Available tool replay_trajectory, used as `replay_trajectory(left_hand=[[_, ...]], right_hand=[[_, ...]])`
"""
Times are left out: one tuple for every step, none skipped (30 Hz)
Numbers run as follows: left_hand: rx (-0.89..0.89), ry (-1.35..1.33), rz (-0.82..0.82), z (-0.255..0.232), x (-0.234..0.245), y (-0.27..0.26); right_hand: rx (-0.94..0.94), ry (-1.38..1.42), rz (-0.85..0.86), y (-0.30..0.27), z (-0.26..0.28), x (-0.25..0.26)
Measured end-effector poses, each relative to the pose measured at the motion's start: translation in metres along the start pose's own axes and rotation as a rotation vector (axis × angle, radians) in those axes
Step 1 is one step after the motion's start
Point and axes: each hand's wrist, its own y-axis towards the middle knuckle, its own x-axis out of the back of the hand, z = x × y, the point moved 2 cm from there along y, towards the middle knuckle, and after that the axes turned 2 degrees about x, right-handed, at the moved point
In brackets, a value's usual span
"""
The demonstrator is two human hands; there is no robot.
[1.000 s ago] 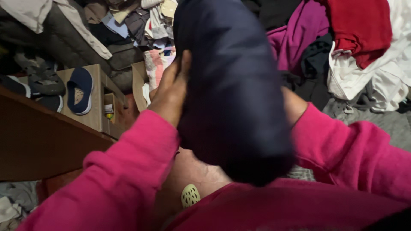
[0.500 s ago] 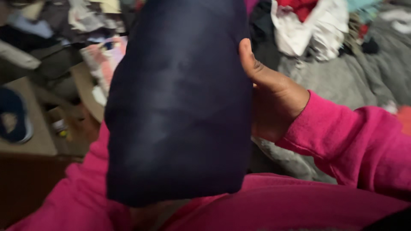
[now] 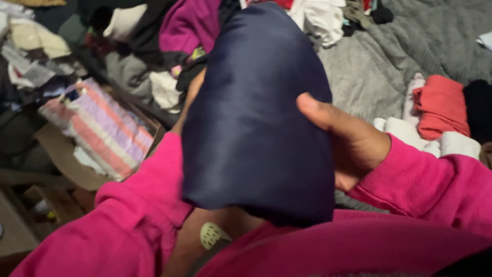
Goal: The person folds several clothing items by hand, including a navy shirt, a red knit beanie, a black garment, and a pink fabric item, placing each folded piece into stacks on a bed.
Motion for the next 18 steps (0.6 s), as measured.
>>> replay_trajectory(left_hand=[[0.005,-0.015,0.009,0.002,-0.009,0.006],[0.011,-0.03,0.019,0.004,-0.018,0.012],[0.018,-0.039,0.032,0.008,-0.028,0.018],[0.026,-0.043,0.04,0.012,-0.037,0.024],[0.041,-0.045,0.051,0.018,-0.047,0.03],[0.058,-0.043,0.061,0.025,-0.058,0.036],[0.078,-0.036,0.07,0.032,-0.068,0.042],[0.102,-0.018,0.076,0.038,-0.079,0.049],[0.142,0.032,0.059,0.044,-0.087,0.054],[0.201,0.118,0.009,0.052,-0.095,0.059],[0.226,0.134,0.021,0.059,-0.105,0.064],[0.266,0.2,0.022,0.065,-0.114,0.069],[0.305,0.266,0.024,0.071,-0.12,0.074],[0.33,0.282,0.038,0.077,-0.125,0.081],[0.357,0.332,0.017,0.083,-0.13,0.089],[0.384,0.383,-0.003,0.089,-0.134,0.095],[0.396,0.401,0.014,0.095,-0.139,0.101],[0.455,0.466,-0.069,0.102,-0.142,0.105]], right_hand=[[0.005,-0.048,-0.156,-0.002,0.006,0.012],[0.009,-0.095,-0.312,-0.005,0.013,0.026],[0.023,-0.088,-0.32,-0.01,0.02,0.037],[0.006,-0.138,-0.506,-0.016,0.027,0.052],[-0.019,-0.182,-0.697,-0.026,0.032,0.067],[-0.008,-0.17,-0.709,-0.035,0.036,0.077],[-0.006,-0.182,-0.776,-0.046,0.039,0.087],[-0.006,-0.193,-0.842,-0.056,0.041,0.096],[0.006,-0.171,-0.861,-0.066,0.042,0.101],[0.011,-0.205,-0.788,-0.075,0.043,0.104],[0.015,-0.237,-0.716,-0.086,0.045,0.106],[0.027,-0.213,-0.735,-0.097,0.046,0.108],[0.022,-0.214,-0.758,-0.105,0.047,0.109],[0.017,-0.214,-0.781,-0.113,0.048,0.11],[0.028,-0.193,-0.8,-0.12,0.051,0.11],[-0.002,-0.115,-0.774,-0.126,0.052,0.11],[-0.021,-0.043,-0.74,-0.132,0.052,0.112],[-0.002,-0.026,-0.753,-0.137,0.052,0.114]])
